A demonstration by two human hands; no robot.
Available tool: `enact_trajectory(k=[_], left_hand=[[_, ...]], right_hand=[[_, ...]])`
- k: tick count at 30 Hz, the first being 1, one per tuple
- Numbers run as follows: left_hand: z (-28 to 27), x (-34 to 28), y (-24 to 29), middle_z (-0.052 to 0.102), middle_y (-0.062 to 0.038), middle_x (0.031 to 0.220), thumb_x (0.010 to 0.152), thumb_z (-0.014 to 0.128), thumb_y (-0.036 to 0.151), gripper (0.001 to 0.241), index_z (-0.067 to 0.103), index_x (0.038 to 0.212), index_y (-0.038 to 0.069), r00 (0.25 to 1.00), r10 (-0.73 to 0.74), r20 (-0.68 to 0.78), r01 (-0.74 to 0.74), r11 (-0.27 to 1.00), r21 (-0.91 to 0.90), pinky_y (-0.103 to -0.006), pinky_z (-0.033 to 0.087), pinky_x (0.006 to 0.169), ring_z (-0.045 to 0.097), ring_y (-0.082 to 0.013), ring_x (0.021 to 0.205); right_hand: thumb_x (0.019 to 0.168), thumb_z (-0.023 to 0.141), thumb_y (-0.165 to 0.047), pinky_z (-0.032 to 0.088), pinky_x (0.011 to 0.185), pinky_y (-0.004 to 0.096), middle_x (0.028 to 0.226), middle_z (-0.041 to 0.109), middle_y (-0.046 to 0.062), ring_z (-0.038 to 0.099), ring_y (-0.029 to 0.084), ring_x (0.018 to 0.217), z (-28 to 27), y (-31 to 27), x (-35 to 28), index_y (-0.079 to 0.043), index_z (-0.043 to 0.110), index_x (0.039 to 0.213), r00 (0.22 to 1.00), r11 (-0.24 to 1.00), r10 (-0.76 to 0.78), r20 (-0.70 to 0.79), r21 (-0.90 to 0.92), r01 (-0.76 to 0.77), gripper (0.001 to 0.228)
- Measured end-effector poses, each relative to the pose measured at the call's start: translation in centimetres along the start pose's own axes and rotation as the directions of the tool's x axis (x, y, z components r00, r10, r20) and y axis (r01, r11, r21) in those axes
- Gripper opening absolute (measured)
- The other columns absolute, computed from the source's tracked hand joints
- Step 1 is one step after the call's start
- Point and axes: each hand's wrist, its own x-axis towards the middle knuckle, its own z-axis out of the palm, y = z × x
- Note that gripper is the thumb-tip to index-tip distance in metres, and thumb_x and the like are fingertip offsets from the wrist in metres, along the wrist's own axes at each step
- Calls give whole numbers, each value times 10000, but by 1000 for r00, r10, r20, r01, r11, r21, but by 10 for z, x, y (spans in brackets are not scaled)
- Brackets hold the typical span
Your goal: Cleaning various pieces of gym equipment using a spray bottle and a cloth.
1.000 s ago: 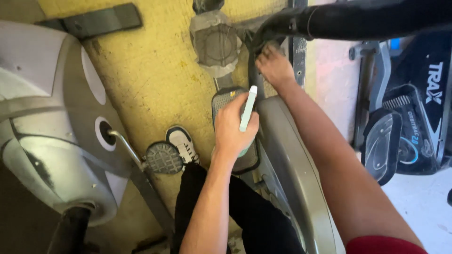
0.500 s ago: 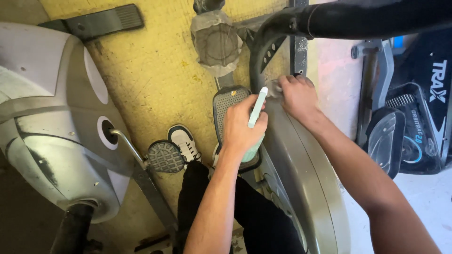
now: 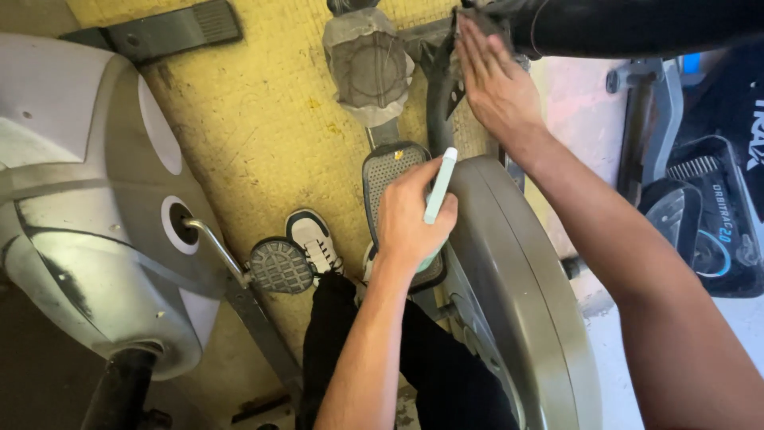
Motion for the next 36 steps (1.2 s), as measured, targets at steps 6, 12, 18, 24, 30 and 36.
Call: enact_trajectory(k=[6, 12, 18, 24, 30, 36], left_hand=[[-1, 1, -7, 708, -191, 1033, 767, 641, 100, 464, 698, 1224, 43, 1000, 6, -13, -6, 1000, -11, -438, 559, 848, 688, -405, 930], [-9, 2, -19, 711, -179, 1092, 748, 659, 103, 489, 690, 1232, 42, 1000, 23, -21, -22, 999, 47, -447, 555, 867, 685, -401, 979], [-16, -2, -21, 719, -168, 1158, 754, 668, 112, 466, 694, 1215, 51, 999, 26, -45, -24, 999, 31, -431, 564, 908, 696, -391, 1044], [-18, -3, -17, 722, -158, 1159, 741, 666, 106, 489, 693, 1229, 67, 998, 42, -41, -41, 999, 23, -428, 567, 895, 699, -384, 1022], [-18, 0, -13, 731, -137, 1102, 742, 646, 99, 495, 706, 1233, 84, 999, -26, -45, 26, 999, 19, -412, 577, 855, 710, -368, 978], [-20, 5, -14, 728, -145, 1126, 737, 633, 89, 509, 703, 1241, 79, 999, -35, -35, 35, 999, 16, -415, 579, 859, 710, -373, 974]], right_hand=[[1048, 384, -286, 5, 1296, 435, 1707, 252, 174, 149, 269, 1594, 27, -47, 21, -22, 347, 1629, 990, 993, -27, 137, 118, 11, 639], [946, 469, -271, -9, 1227, 469, 1704, 131, 100, 46, 267, 1556, 53, -104, 41, -163, 312, 1581, 866, 961, -248, 434, 220, 165, 662], [1015, 534, -263, 33, 1325, 472, 1660, 390, 27, 265, 192, 1566, 150, -214, -2, -124, 641, 1428, 892, 792, -362, 271, 594, 141, 448], [916, 601, -262, 60, 1276, 464, 1581, 485, 137, 379, 271, 1510, 34, -79, 58, -151, 757, 1177, 904, 912, -313, 291, 358, 200, 323], [1024, 495, -123, 295, 1178, 503, 1410, 595, 275, 532, 385, 1354, 61, -48, 91, 2, 694, 1315, 899, 827, 85, 429, 473, -303, 374], [1051, 428, -233, 234, 1203, 525, 1540, 484, 297, 440, 443, 1408, 68, -94, 74, 23, 610, 1435, 960, 947, 29, 280, 301, -116, 496]])
